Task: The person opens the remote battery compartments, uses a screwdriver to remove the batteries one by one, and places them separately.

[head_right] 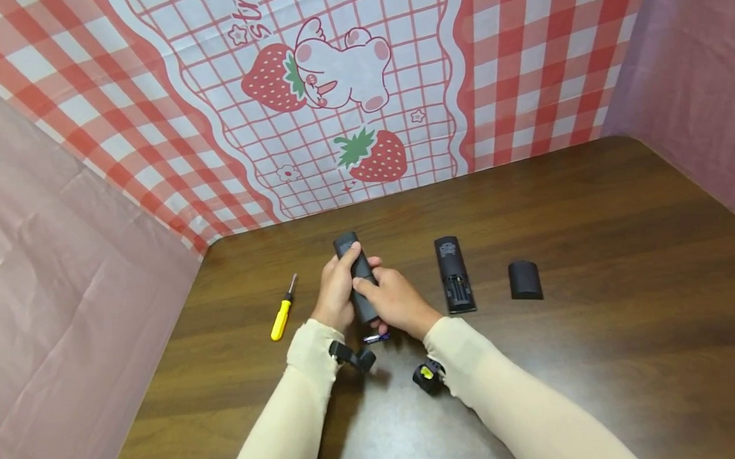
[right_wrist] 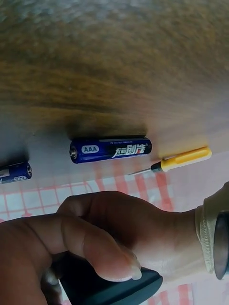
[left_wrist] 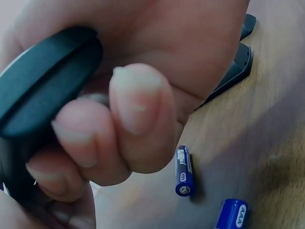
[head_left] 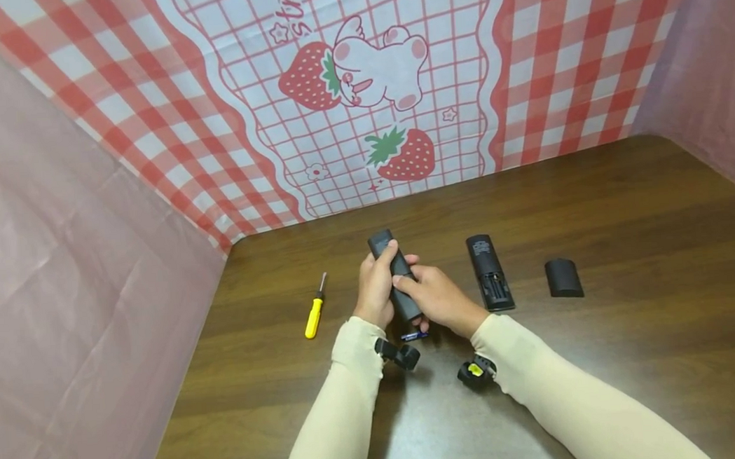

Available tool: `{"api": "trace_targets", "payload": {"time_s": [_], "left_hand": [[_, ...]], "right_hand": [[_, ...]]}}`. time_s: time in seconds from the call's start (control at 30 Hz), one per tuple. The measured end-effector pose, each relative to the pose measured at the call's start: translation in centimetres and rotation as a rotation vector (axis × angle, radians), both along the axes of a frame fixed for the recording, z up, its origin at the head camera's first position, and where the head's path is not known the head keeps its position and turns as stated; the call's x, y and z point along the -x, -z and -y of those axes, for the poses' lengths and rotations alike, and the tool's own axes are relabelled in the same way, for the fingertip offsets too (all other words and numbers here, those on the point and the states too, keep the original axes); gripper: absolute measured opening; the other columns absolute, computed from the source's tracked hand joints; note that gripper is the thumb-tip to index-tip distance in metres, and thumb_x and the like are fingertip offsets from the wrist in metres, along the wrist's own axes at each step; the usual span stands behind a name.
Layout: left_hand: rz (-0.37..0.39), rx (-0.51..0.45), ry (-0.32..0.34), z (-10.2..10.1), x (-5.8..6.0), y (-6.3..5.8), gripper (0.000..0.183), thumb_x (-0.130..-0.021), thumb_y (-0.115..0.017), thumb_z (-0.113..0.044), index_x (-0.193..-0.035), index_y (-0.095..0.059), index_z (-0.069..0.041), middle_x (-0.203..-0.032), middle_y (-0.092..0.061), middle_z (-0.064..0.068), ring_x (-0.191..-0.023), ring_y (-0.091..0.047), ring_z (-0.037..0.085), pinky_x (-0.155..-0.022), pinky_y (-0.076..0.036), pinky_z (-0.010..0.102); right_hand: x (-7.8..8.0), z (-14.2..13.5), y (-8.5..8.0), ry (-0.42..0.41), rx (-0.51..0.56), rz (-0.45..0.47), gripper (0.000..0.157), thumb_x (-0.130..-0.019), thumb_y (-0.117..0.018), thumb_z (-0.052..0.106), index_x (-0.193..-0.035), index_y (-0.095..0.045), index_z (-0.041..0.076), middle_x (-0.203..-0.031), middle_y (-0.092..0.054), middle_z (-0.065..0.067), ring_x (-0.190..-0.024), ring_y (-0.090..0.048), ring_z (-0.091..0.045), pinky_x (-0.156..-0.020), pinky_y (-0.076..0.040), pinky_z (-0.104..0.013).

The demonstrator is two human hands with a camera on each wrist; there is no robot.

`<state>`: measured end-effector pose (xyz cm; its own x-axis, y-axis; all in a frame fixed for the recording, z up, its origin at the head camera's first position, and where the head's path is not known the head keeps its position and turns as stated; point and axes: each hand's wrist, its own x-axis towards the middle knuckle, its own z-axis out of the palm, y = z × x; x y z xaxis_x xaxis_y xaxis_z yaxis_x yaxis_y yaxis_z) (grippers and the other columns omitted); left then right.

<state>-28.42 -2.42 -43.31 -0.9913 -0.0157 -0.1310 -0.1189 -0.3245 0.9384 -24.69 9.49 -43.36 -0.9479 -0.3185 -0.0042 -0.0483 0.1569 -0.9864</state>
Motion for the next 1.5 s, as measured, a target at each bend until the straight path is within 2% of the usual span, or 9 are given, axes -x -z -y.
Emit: {"api": "trace_targets", "payload": {"time_s": [0.13, 0.3, 0.6, 0.73, 0.83, 1.07, 1.37, 1.5], "left_hand": [[0.007, 0.005, -0.035, -0.01, 0.08, 0.02, 0.031, -0.101, -0.058, -0.029, -0.115, -0.057, -0.001, -0.077, -0.069, 0.007, -0.07, -0.066, 0.021, -0.068, -0.053, 0.03], [0.002, -0.001, -0.06, -0.09, 0.08, 0.13, 0.028, -0.102, -0.058, -0.027, -0.112, -0.057, -0.002, -0.076, -0.067, 0.006, -0.07, -0.064, 0.019, -0.067, -0.051, 0.028], [0.011, -0.01, -0.086, -0.13, -0.12, 0.2, 0.037, -0.103, -0.056, -0.028, -0.12, -0.053, 0.005, -0.076, -0.066, 0.006, -0.071, -0.063, 0.019, -0.068, -0.051, 0.028], [0.006, -0.016, -0.089, -0.07, -0.15, 0.17, 0.028, -0.102, -0.056, -0.026, -0.112, -0.056, 0.0, -0.075, -0.066, 0.006, -0.069, -0.063, 0.018, -0.067, -0.051, 0.029], [0.003, -0.016, -0.085, -0.02, -0.16, 0.14, 0.025, -0.103, -0.055, -0.026, -0.11, -0.056, -0.002, -0.075, -0.065, 0.006, -0.068, -0.063, 0.018, -0.067, -0.051, 0.028], [0.008, -0.013, -0.067, 0.04, -0.22, 0.08, 0.042, -0.104, -0.054, -0.026, -0.127, -0.048, 0.009, -0.074, -0.066, 0.006, -0.067, -0.065, 0.018, -0.067, -0.052, 0.029], [-0.001, -0.024, -0.074, 0.11, -0.17, -0.03, 0.041, -0.104, -0.054, -0.026, -0.128, -0.048, 0.006, -0.075, -0.067, 0.007, -0.068, -0.067, 0.019, -0.068, -0.053, 0.03], [-0.004, -0.028, -0.081, 0.28, -0.12, 0.08, 0.035, -0.105, -0.051, -0.027, -0.126, -0.049, 0.001, -0.078, -0.069, 0.008, -0.075, -0.069, 0.024, -0.071, -0.055, 0.032]], "right_hand": [[0.01, 0.11, 0.05, -0.017, 0.013, -0.012, 0.032, -0.103, -0.053, 0.027, -0.107, -0.059, -0.004, -0.066, -0.059, -0.013, -0.046, -0.054, -0.019, -0.043, -0.049, -0.035], [0.1, 0.06, 0.21, -0.034, 0.03, 0.005, 0.033, -0.103, -0.053, 0.025, -0.111, -0.057, -0.006, -0.069, -0.058, -0.012, -0.049, -0.053, -0.018, -0.044, -0.047, -0.032], [-0.03, -0.02, 0.05, -0.072, 0.078, 0.064, 0.034, -0.102, -0.052, 0.02, -0.12, -0.055, -0.008, -0.079, -0.06, -0.012, -0.053, -0.05, -0.017, -0.046, -0.044, -0.03], [-0.1, 0.08, 0.05, -0.077, 0.079, 0.065, 0.032, -0.103, -0.052, 0.021, -0.118, -0.055, -0.007, -0.076, -0.058, -0.01, -0.052, -0.05, -0.016, -0.046, -0.044, -0.03], [-0.09, 0.14, 0.08, -0.074, 0.071, 0.065, 0.032, -0.103, -0.051, 0.022, -0.116, -0.055, -0.007, -0.074, -0.057, -0.009, -0.051, -0.049, -0.016, -0.046, -0.044, -0.03], [-0.05, 0.11, -0.03, -0.058, 0.049, 0.071, 0.032, -0.103, -0.051, 0.025, -0.115, -0.058, -0.005, -0.073, -0.059, -0.01, -0.05, -0.05, -0.017, -0.045, -0.045, -0.03], [-0.14, 0.03, -0.34, -0.041, -0.02, 0.039, 0.033, -0.102, -0.053, 0.028, -0.115, -0.062, -0.002, -0.075, -0.061, -0.011, -0.051, -0.054, -0.019, -0.046, -0.049, -0.033], [-0.18, 0.01, -0.68, -0.004, -0.086, 0.0, 0.032, -0.1, -0.057, 0.027, -0.111, -0.063, -0.002, -0.07, -0.062, -0.01, -0.046, -0.055, -0.018, -0.045, -0.051, -0.037]]}}
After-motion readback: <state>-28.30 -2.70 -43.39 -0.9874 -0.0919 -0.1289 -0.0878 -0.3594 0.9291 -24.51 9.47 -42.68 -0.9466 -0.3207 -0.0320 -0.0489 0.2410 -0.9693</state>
